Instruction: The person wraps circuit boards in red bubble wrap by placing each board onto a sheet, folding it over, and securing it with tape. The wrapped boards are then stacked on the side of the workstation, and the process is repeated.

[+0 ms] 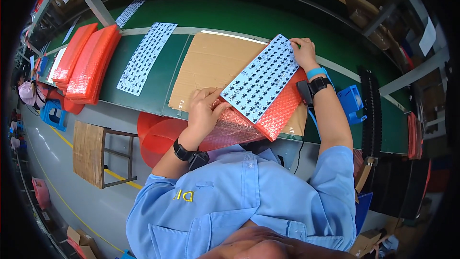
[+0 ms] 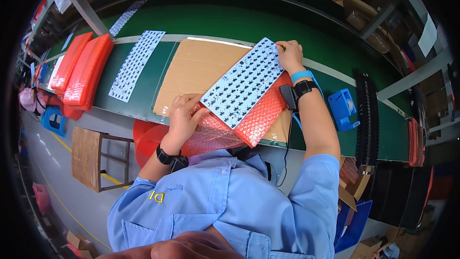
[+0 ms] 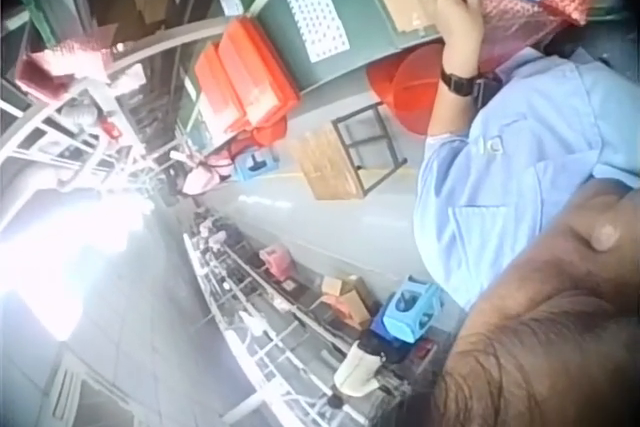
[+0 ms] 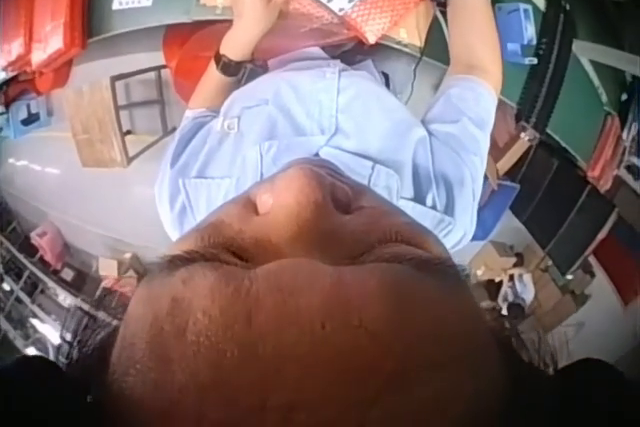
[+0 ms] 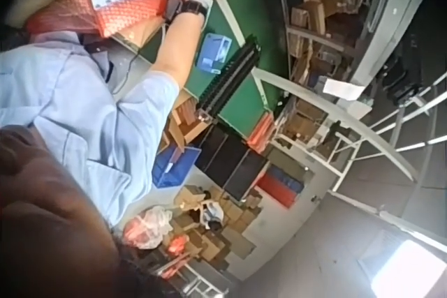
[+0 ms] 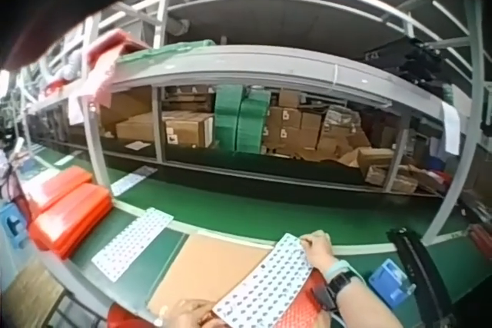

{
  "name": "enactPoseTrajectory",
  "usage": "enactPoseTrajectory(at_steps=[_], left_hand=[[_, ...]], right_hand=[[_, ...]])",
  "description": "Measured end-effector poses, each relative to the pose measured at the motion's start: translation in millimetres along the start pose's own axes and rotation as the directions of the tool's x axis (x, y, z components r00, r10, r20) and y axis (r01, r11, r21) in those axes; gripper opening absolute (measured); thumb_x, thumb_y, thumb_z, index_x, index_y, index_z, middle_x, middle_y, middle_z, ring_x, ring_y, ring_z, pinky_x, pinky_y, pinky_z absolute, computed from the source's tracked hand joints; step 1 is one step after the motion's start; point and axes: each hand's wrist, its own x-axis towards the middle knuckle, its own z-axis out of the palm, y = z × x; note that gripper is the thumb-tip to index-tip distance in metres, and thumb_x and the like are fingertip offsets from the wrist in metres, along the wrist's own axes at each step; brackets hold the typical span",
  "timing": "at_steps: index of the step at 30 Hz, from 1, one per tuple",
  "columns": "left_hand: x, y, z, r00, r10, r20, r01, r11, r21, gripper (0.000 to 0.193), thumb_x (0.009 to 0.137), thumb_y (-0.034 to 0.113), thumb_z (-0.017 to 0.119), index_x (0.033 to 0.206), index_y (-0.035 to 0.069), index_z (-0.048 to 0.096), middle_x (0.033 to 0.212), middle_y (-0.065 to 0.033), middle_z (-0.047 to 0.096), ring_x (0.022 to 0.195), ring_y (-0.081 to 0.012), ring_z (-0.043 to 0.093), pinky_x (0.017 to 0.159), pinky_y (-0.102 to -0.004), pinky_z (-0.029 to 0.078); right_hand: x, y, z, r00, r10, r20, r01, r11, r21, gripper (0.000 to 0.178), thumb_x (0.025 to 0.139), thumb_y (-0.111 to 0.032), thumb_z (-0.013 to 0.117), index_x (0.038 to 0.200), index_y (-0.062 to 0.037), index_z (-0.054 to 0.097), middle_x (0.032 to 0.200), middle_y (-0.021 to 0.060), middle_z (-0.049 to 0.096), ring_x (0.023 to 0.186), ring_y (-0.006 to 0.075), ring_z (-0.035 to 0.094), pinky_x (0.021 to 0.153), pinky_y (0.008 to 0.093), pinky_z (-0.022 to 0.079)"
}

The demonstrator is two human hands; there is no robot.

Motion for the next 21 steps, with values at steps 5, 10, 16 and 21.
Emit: enactPoseTrajectory(at_steps=[5, 10, 16, 21], left_hand=[[3.4, 0.3, 0.7, 0.999, -0.033, -0.042, 0.032, 0.999, -0.018, 0.038, 0.077, 0.017, 0.08, 0.11, 0.001, 0.072, 0.099, -0.0144, 0.068, 0.096, -0.032, 0.06, 0.085, -0.0404, 0.048], [2.9, -1.6, 3.5, 0.998, -0.065, -0.017, 0.065, 0.998, 0.021, 0.04, 0.077, 0.023, 0.08, 0.11, 0.001, 0.071, 0.095, -0.0149, 0.064, 0.096, -0.0343, 0.058, 0.087, -0.0426, 0.046], [2.6, -9.6, -13.7, 0.995, 0.07, 0.068, -0.069, 0.997, -0.017, 0.041, 0.078, 0.021, 0.08, 0.111, -0.001, 0.068, 0.091, -0.0148, 0.064, 0.092, -0.0325, 0.061, 0.084, -0.04, 0.048], [-6.7, 5.9, -57.9, 0.912, -0.156, 0.379, 0.316, 0.855, -0.41, 0.037, 0.078, 0.018, 0.079, 0.106, -0.002, 0.066, 0.087, -0.0131, 0.065, 0.081, -0.0302, 0.063, 0.076, -0.0352, 0.051]], right_hand=[[17.2, -4.7, -0.6, 0.905, 0.258, 0.337, -0.366, 0.877, 0.311, 0.027, 0.093, -0.028, 0.068, 0.104, -0.0038, 0.075, 0.098, 0.0117, 0.074, 0.087, 0.021, 0.07, 0.08, 0.0315, 0.054], [47.0, -30.9, -50.1, 0.537, 0.242, 0.808, -0.694, 0.671, 0.26, 0.036, 0.088, -0.029, 0.074, 0.105, 0.0021, 0.07, 0.097, 0.0121, 0.074, 0.085, 0.0174, 0.07, 0.079, 0.027, 0.054], [71.5, -55.2, -130.2, 0.609, -0.012, 0.793, -0.614, 0.625, 0.482, 0.042, 0.084, -0.025, 0.079, 0.113, 0.0022, 0.064, 0.1, 0.0087, 0.072, 0.09, 0.0147, 0.069, 0.082, 0.0262, 0.053], [37.6, -81.8, -223.7, 0.845, -0.227, 0.484, -0.271, 0.598, 0.754, 0.055, 0.079, -0.028, 0.083, 0.119, -0.0002, 0.06, 0.11, 0.0071, 0.068, 0.1, 0.014, 0.065, 0.091, 0.0288, 0.05]])
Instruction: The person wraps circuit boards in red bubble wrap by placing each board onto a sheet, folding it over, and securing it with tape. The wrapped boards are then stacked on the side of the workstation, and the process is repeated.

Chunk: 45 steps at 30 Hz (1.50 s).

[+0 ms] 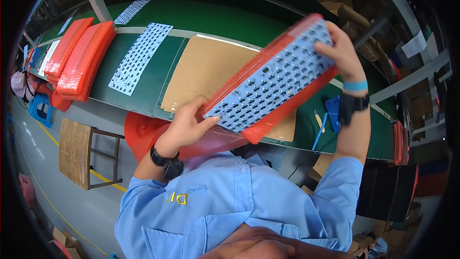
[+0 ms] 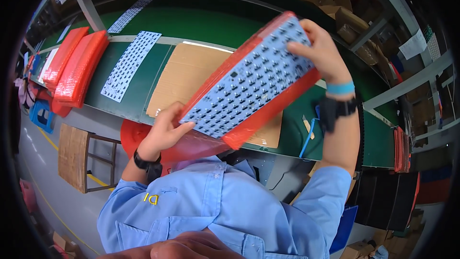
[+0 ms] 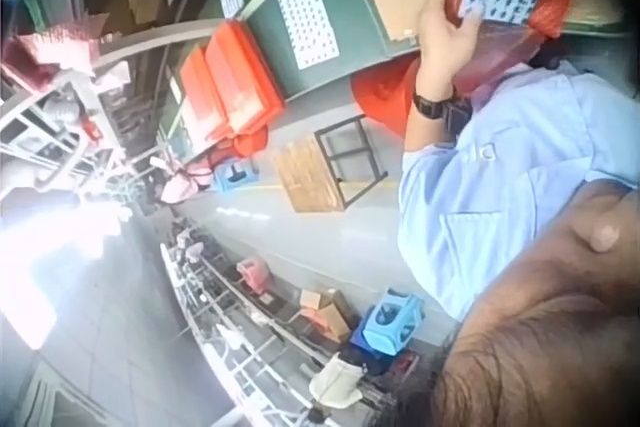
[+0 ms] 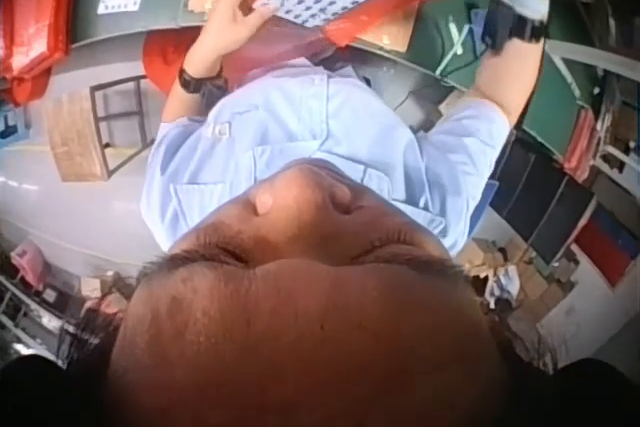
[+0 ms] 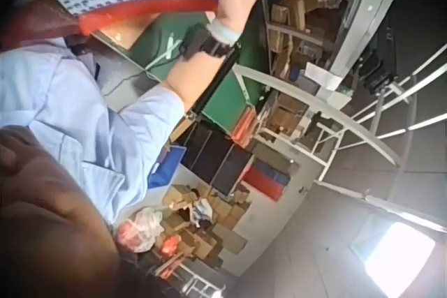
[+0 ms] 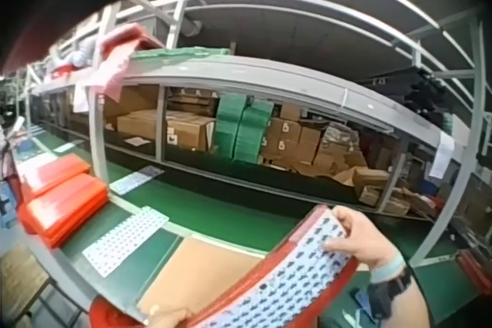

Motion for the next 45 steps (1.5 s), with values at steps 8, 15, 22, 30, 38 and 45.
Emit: enactPoseTrajectory(at_steps=[8, 15, 22, 30, 38, 45], left_hand=[[-25.0, 27.8, -57.4, 0.899, 0.432, -0.072, -0.38, 0.85, 0.365, 0.033, 0.071, 0.01, 0.083, 0.094, 0.0, 0.062, 0.08, -0.0123, 0.062, 0.07, -0.0285, 0.061, 0.062, -0.034, 0.047], [-8.2, 25.6, -21.5, 0.918, 0.395, 0.023, -0.366, 0.824, 0.433, 0.03, 0.073, 0.011, 0.078, 0.09, -0.002, 0.057, 0.077, -0.0124, 0.055, 0.066, -0.0279, 0.052, 0.06, -0.034, 0.04], [-3.8, 42.3, 11.9, 0.932, 0.36, -0.032, -0.306, 0.833, 0.461, 0.031, 0.077, 0.014, 0.077, 0.09, -0.003, 0.056, 0.076, -0.0106, 0.05, 0.068, -0.0217, 0.047, 0.06, -0.0313, 0.037], [4.1, 48.5, 26.7, 0.919, 0.385, -0.083, -0.302, 0.824, 0.48, 0.032, 0.077, 0.021, 0.08, 0.088, -0.001, 0.059, 0.073, -0.011, 0.054, 0.062, -0.0244, 0.049, 0.056, -0.034, 0.037], [2.2, 50.1, 25.6, 0.919, 0.39, -0.057, -0.312, 0.808, 0.501, 0.035, 0.081, 0.024, 0.079, 0.091, -0.003, 0.058, 0.075, -0.0094, 0.052, 0.065, -0.0207, 0.048, 0.058, -0.0313, 0.037], [0.7, 51.5, 30.6, 0.918, 0.393, -0.048, -0.319, 0.806, 0.499, 0.036, 0.081, 0.026, 0.079, 0.091, -0.003, 0.059, 0.076, -0.0096, 0.053, 0.065, -0.0204, 0.048, 0.058, -0.031, 0.037]], right_hand=[[-136.0, 87.8, 77.8, 0.943, -0.242, -0.227, 0.296, 0.922, 0.248, 0.045, 0.083, -0.013, 0.076, 0.118, -0.0056, 0.048, 0.112, 0.0094, 0.056, 0.101, 0.0174, 0.056, 0.09, 0.0313, 0.047], [-159.5, 156.6, 88.3, 0.966, -0.005, -0.26, 0.082, 0.954, 0.287, 0.049, 0.086, -0.013, 0.071, 0.127, -0.0023, 0.046, 0.121, 0.0102, 0.056, 0.114, 0.0178, 0.054, 0.101, 0.0353, 0.044], [-164.3, 162.6, 50.4, 0.977, -0.124, -0.175, 0.168, 0.95, 0.265, 0.055, 0.084, -0.018, 0.078, 0.128, -0.0023, 0.048, 0.122, 0.0085, 0.056, 0.116, 0.0175, 0.054, 0.102, 0.0349, 0.042], [-169.1, 159.3, 36.9, 0.989, -0.036, -0.146, 0.066, 0.976, 0.208, 0.089, 0.061, -0.031, 0.096, 0.131, -0.0023, 0.049, 0.128, 0.0116, 0.055, 0.123, 0.0226, 0.052, 0.108, 0.0383, 0.039], [-175.0, 152.7, 43.8, 0.918, -0.163, -0.361, 0.075, 0.967, -0.245, 0.137, 0.053, -0.035, 0.097, 0.156, -0.0038, 0.013, 0.155, 0.021, 0.032, 0.144, 0.0359, 0.031, 0.116, 0.0468, 0.03], [-170.7, 143.6, 30.1, 0.908, -0.223, -0.354, 0.082, 0.924, -0.373, 0.137, 0.056, -0.034, 0.096, 0.157, -0.0045, 0.008, 0.156, 0.0207, 0.03, 0.145, 0.0363, 0.031, 0.116, 0.0465, 0.031]])
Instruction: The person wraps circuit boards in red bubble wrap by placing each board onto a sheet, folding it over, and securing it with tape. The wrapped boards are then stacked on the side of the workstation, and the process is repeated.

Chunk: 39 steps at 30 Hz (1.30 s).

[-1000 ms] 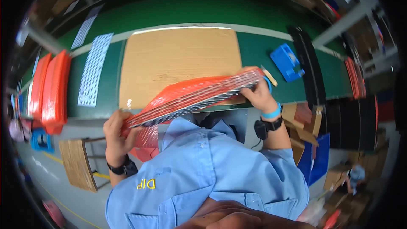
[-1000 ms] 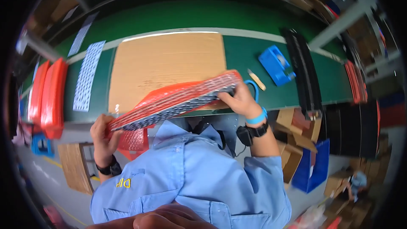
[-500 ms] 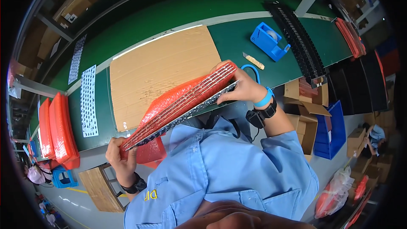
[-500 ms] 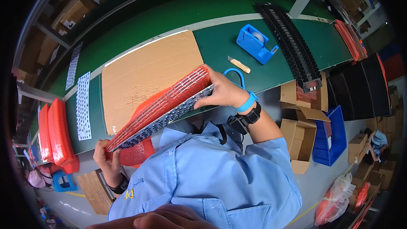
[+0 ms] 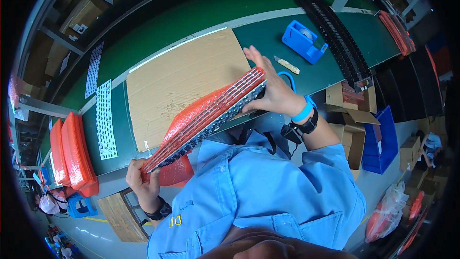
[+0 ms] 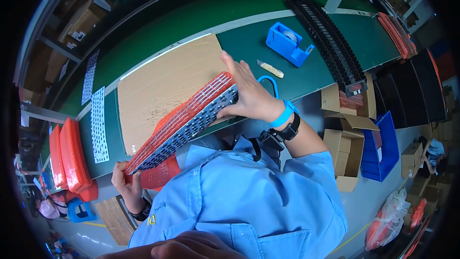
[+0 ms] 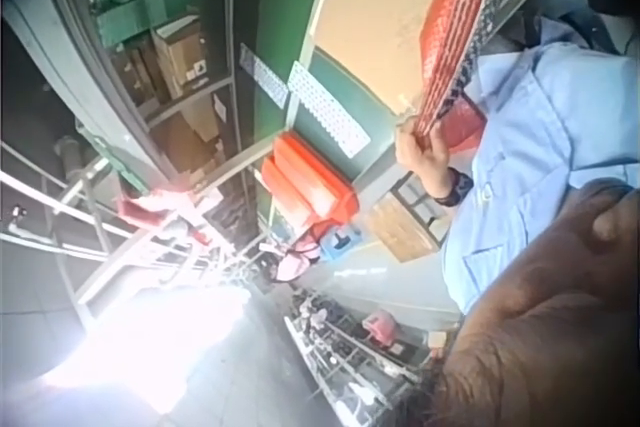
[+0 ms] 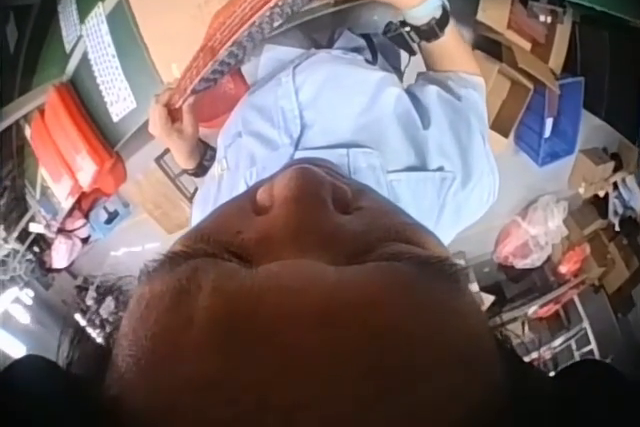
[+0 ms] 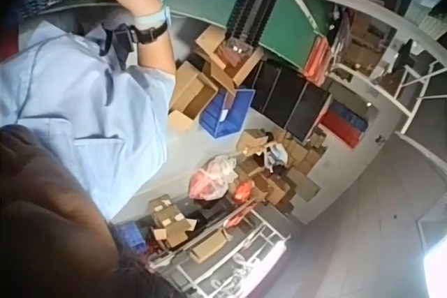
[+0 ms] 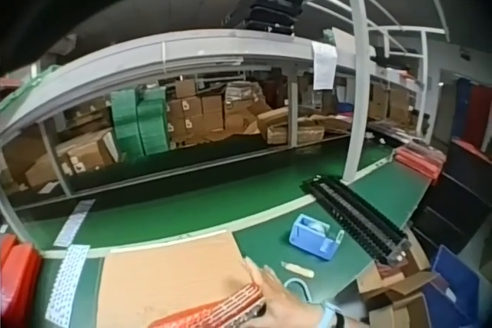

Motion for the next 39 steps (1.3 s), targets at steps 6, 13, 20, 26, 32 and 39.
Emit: enactPoseTrajectory(at_steps=[6, 13, 20, 26, 32, 39], left_hand=[[-3.6, -0.9, -0.1, 1.0, -0.012, 0.009, 0.012, 1.0, -0.01, 0.039, 0.083, 0.029, 0.079, 0.091, -0.003, 0.058, 0.077, -0.0082, 0.052, 0.066, -0.0181, 0.047, 0.059, -0.0294, 0.036], [-5.2, -1.7, -0.5, 1.0, -0.018, -0.005, 0.018, 1.0, -0.018, 0.038, 0.083, 0.028, 0.08, 0.091, -0.002, 0.058, 0.077, -0.0079, 0.052, 0.066, -0.0176, 0.047, 0.059, -0.029, 0.036], [-6.7, 6.9, 5.4, 1.0, -0.027, -0.01, 0.027, 0.999, -0.021, 0.036, 0.081, 0.026, 0.08, 0.091, -0.002, 0.058, 0.076, -0.0081, 0.052, 0.066, -0.0177, 0.046, 0.059, -0.0291, 0.036], [-11.3, 0.8, -6.0, 0.999, -0.043, -0.011, 0.043, 0.998, -0.035, 0.036, 0.08, 0.025, 0.08, 0.089, -0.003, 0.058, 0.076, -0.0082, 0.053, 0.067, -0.0181, 0.048, 0.06, -0.0298, 0.038], [-24.3, -31.0, -42.4, 0.985, -0.155, 0.07, 0.168, 0.954, -0.247, 0.035, 0.074, 0.02, 0.083, 0.095, -0.002, 0.066, 0.086, -0.0138, 0.066, 0.077, -0.0269, 0.065, 0.069, -0.0334, 0.05], [-85.7, -77.2, -73.7, 0.894, -0.301, 0.331, 0.381, 0.901, -0.209, 0.024, 0.079, 0.016, 0.079, 0.093, -0.001, 0.07, 0.081, -0.0187, 0.069, 0.067, -0.0318, 0.066, 0.066, -0.0342, 0.052]], right_hand=[[4.8, -0.7, -4.4, 0.994, -0.014, 0.104, 0.003, 0.994, 0.108, 0.117, 0.06, -0.029, 0.095, 0.152, -0.0033, 0.027, 0.147, 0.0177, 0.046, 0.136, 0.0319, 0.047, 0.109, 0.0387, 0.041], [9.4, 5.6, 0.8, 0.983, 0.066, 0.171, -0.112, 0.955, 0.273, 0.084, 0.064, -0.024, 0.092, 0.131, -0.0022, 0.047, 0.11, 0.0179, 0.068, 0.104, 0.0351, 0.067, 0.09, 0.038, 0.052], [7.8, 0.5, -2.4, 0.978, 0.155, 0.136, -0.193, 0.919, 0.344, 0.066, 0.064, -0.015, 0.093, 0.118, -0.0027, 0.058, 0.11, 0.0073, 0.067, 0.104, 0.0191, 0.065, 0.091, 0.0325, 0.051], [18.5, 4.7, 5.3, 0.927, 0.104, 0.36, -0.306, 0.764, 0.568, 0.059, 0.065, -0.009, 0.092, 0.115, 0.0002, 0.063, 0.108, 0.0063, 0.07, 0.099, 0.0144, 0.065, 0.088, 0.0302, 0.053], [38.5, -73.8, -20.0, 0.925, 0.128, 0.359, -0.304, 0.815, 0.494, 0.055, 0.062, -0.002, 0.09, 0.111, 0.0026, 0.066, 0.106, 0.0092, 0.072, 0.095, 0.015, 0.067, 0.086, 0.0318, 0.054], [55.1, -178.4, -56.0, 0.933, 0.096, 0.346, -0.216, 0.92, 0.327, 0.066, 0.06, 0.002, 0.086, 0.12, 0.0018, 0.06, 0.11, 0.0116, 0.07, 0.101, 0.0216, 0.067, 0.093, 0.037, 0.052]])
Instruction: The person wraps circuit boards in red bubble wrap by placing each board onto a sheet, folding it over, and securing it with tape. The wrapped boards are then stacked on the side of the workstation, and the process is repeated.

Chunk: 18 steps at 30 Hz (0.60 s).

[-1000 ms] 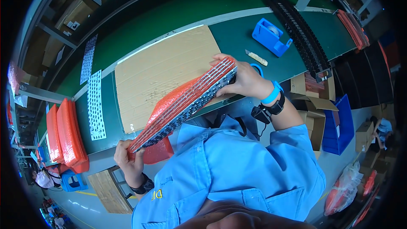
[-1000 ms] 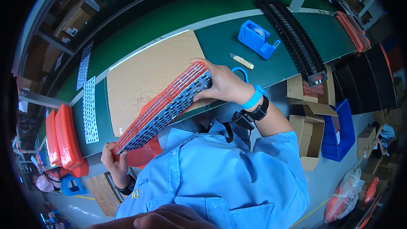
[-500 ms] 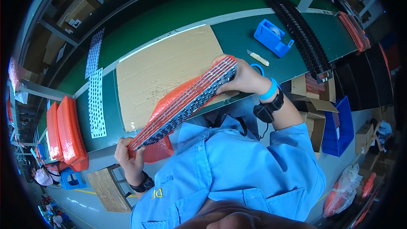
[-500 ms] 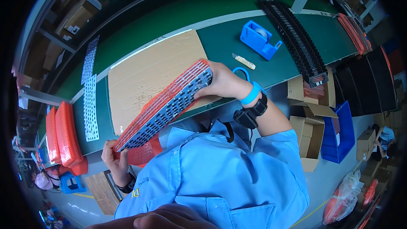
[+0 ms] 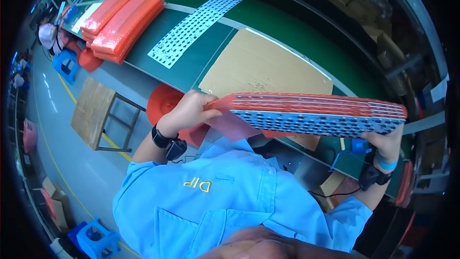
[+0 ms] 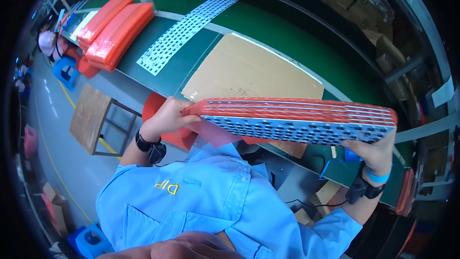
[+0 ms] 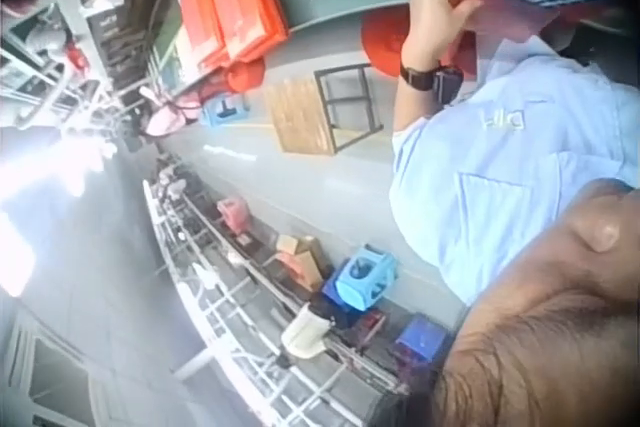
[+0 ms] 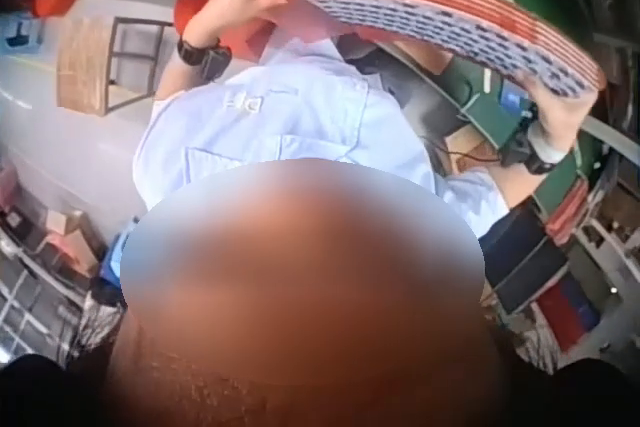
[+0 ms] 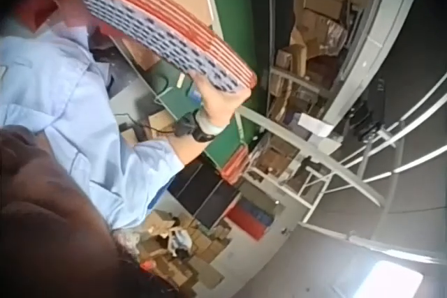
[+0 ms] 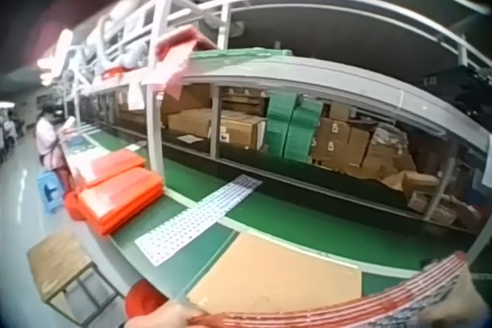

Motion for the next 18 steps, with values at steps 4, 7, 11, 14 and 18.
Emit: enactPoseTrajectory(at_steps=[4, 7, 11, 14, 18], left_hand=[[-38.2, -58.7, 14.4, 0.994, -0.036, -0.101, 0.043, 0.997, 0.06, 0.015, 0.08, 0.015, 0.076, 0.087, 0.002, 0.072, 0.074, -0.0201, 0.066, 0.064, -0.0347, 0.063, 0.063, -0.0364, 0.051], [-58.8, -112.1, 15.1, 0.957, -0.272, -0.098, 0.279, 0.958, 0.069, 0.014, 0.081, 0.016, 0.074, 0.087, 0.003, 0.073, 0.076, -0.0209, 0.067, 0.068, -0.0363, 0.065, 0.064, -0.0391, 0.051], [-81.4, -183.1, 13.4, 0.895, -0.373, -0.243, 0.432, 0.862, 0.267, 0.011, 0.083, 0.011, 0.069, 0.088, 0.001, 0.071, 0.08, -0.0236, 0.066, 0.079, -0.0407, 0.067, 0.068, -0.0456, 0.052], [-103.7, -252.8, 26.3, 0.802, -0.524, -0.288, 0.593, 0.636, 0.494, 0.012, 0.082, 0.009, 0.068, 0.091, 0.002, 0.071, 0.086, -0.0264, 0.066, 0.085, -0.0434, 0.065, 0.073, -0.0458, 0.054], [-98.9, -204.2, -2.9, 0.863, -0.501, 0.063, 0.499, 0.866, 0.043, 0.015, 0.087, 0.006, 0.067, 0.1, 0.0, 0.073, 0.09, -0.0144, 0.074, 0.082, -0.0248, 0.07, 0.076, -0.0357, 0.055]], right_hand=[[8.6, -36.7, -20.1, 0.995, -0.075, -0.065, 0.066, 0.989, -0.132, 0.069, 0.061, -0.001, 0.085, 0.123, 0.0012, 0.057, 0.112, 0.0111, 0.069, 0.102, 0.0217, 0.067, 0.095, 0.037, 0.051], [12.8, -50.2, -18.2, 0.986, -0.111, -0.125, 0.088, 0.98, -0.177, 0.067, 0.061, -0.003, 0.086, 0.122, 0.0014, 0.058, 0.11, 0.0109, 0.069, 0.101, 0.0214, 0.067, 0.094, 0.0366, 0.052], [22.3, -68.7, -17.9, 0.973, -0.154, -0.174, 0.11, 0.965, -0.238, 0.061, 0.064, -0.006, 0.085, 0.119, 0.0022, 0.06, 0.106, 0.0107, 0.071, 0.096, 0.0208, 0.068, 0.092, 0.0356, 0.053], [32.9, -89.6, -33.2, 0.981, -0.113, -0.158, 0.055, 0.941, -0.333, 0.058, 0.068, -0.009, 0.083, 0.12, 0.0022, 0.061, 0.105, 0.0106, 0.071, 0.095, 0.0204, 0.068, 0.091, 0.0352, 0.053], [66.9, -80.2, -54.6, 0.962, -0.086, -0.257, -0.072, 0.832, -0.551, 0.053, 0.074, -0.024, 0.082, 0.118, -0.0007, 0.064, 0.1, 0.0122, 0.074, 0.085, 0.0243, 0.072, 0.077, 0.0394, 0.058]])
